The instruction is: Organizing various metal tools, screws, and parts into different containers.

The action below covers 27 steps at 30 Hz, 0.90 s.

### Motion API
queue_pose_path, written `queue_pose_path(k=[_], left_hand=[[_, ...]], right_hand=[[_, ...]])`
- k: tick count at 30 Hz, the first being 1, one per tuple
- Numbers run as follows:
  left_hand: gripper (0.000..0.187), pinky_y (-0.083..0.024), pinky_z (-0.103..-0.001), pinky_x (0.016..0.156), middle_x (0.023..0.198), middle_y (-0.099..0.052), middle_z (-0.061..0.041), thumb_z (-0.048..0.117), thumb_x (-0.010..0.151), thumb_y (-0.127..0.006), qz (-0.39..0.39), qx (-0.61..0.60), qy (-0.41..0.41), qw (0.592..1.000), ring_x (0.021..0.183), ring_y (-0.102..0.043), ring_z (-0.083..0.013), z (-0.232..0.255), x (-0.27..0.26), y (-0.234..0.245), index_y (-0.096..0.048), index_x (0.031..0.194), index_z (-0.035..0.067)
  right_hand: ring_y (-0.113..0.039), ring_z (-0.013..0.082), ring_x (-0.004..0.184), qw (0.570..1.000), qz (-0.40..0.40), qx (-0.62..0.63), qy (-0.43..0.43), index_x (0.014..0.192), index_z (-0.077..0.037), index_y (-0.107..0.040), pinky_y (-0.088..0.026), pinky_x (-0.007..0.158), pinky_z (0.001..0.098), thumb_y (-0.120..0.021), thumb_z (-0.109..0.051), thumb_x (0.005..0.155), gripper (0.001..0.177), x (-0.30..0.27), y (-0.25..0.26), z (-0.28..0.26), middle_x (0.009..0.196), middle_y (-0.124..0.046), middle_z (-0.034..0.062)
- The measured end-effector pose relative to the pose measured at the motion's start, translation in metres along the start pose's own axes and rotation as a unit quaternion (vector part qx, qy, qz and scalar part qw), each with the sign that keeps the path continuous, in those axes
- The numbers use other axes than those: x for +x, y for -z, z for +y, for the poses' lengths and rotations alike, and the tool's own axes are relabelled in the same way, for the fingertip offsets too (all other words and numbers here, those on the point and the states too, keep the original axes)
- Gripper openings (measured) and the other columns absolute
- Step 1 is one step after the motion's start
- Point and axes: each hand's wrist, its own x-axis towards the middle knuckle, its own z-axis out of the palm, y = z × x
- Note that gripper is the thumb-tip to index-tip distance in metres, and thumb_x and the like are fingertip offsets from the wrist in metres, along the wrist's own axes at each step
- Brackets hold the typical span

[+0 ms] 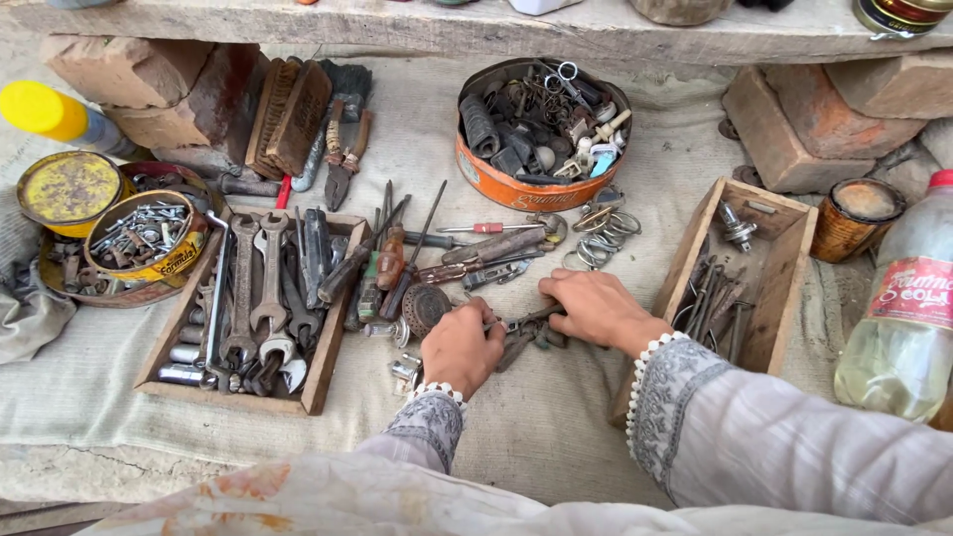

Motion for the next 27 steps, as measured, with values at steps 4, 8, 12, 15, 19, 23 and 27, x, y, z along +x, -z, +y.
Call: queue_pose_path(k=[4, 8, 12, 15, 19, 23, 27], left_hand=[[0.022, -0.055, -0.043, 0.084, 0.1, -0.076, -0.01, 0.034, 0.091, -0.069, 0.041, -0.048, 0.007, 0.998, 0.096, -0.072, -0.0298, 0.005, -0.001, 0.005, -0.07, 0.099, 0.013], [0.02, -0.055, -0.044, 0.083, 0.102, -0.075, -0.011, 0.031, 0.091, -0.069, 0.106, -0.098, 0.013, 0.989, 0.094, -0.072, -0.0326, 0.003, 0.005, 0.008, -0.071, 0.096, 0.013], [0.021, -0.057, -0.039, 0.08, 0.094, -0.078, -0.011, 0.028, 0.092, -0.07, 0.121, -0.202, 0.042, 0.971, 0.085, -0.075, -0.027, 0.004, 0.009, 0.01, -0.07, 0.094, 0.007], [0.018, -0.064, -0.033, 0.068, 0.09, -0.077, -0.013, 0.019, 0.093, -0.067, 0.099, -0.371, 0.101, 0.918, 0.078, -0.077, -0.0184, 0.002, 0.018, 0.003, -0.067, 0.095, 0.002], [0.019, -0.065, -0.026, 0.066, 0.091, -0.076, -0.012, 0.015, 0.096, -0.062, 0.097, -0.474, 0.092, 0.87, 0.075, -0.076, -0.0139, 0.001, 0.027, 0.001, -0.065, 0.099, -0.004], [0.025, -0.064, -0.029, 0.067, 0.094, -0.077, -0.016, 0.017, 0.1, -0.056, 0.094, -0.521, 0.12, 0.84, 0.075, -0.077, -0.0182, 0.002, 0.029, 0.009, -0.058, 0.112, -0.005], [0.036, -0.057, -0.037, 0.088, 0.096, -0.084, -0.016, 0.028, 0.098, -0.059, 0.038, -0.232, 0.119, 0.965, 0.086, -0.079, -0.0236, 0.0, 0.018, 0.014, -0.06, 0.128, 0.007]], right_hand=[[-0.067, 0.0299, 0.1, 1.0, -0.008, -0.009, 0.001, 0.105, -0.007, -0.066, -0.053, 0.089, 0.0433, -0.074, -0.022, 0.081, 0.03, -0.001, 0.002, -0.001, 0.105, -0.068, 0.0087], [-0.07, 0.0301, 0.095, 0.999, 0.011, 0.004, -0.047, 0.102, -0.006, -0.067, -0.055, 0.086, 0.0433, -0.072, -0.021, 0.085, 0.024, -0.006, 0.005, -0.015, 0.101, -0.072, 0.0102], [-0.072, 0.0317, 0.09, 0.993, 0.024, -0.004, -0.114, 0.108, -0.006, -0.066, -0.056, 0.082, 0.0438, -0.071, -0.015, 0.087, 0.024, -0.006, -0.007, -0.027, 0.092, -0.074, 0.015], [-0.072, 0.0314, 0.09, 0.991, 0.061, -0.028, -0.114, 0.105, -0.008, -0.07, -0.056, 0.081, 0.0445, -0.07, -0.008, 0.084, 0.021, -0.001, -0.029, -0.024, 0.093, -0.075, 0.0143], [-0.072, 0.0286, 0.09, 0.991, 0.059, -0.027, -0.118, 0.1, -0.012, -0.074, -0.056, 0.08, 0.0432, -0.071, -0.01, 0.083, 0.017, -0.007, -0.015, -0.03, 0.093, -0.075, 0.0115], [-0.068, 0.0195, 0.073, 0.954, 0.049, 0.17, -0.244, 0.102, -0.02, -0.074, -0.054, 0.07, 0.037, -0.07, -0.023, 0.091, 0.012, -0.007, -0.009, -0.027, 0.089, -0.078, 0.0024], [-0.06, 0.0131, 0.056, 0.796, 0.117, 0.495, -0.327, 0.099, -0.015, -0.073, -0.045, 0.056, 0.0303, -0.069, -0.028, 0.095, 0.014, -0.008, -0.013, -0.01, 0.088, -0.074, -0.0036]])
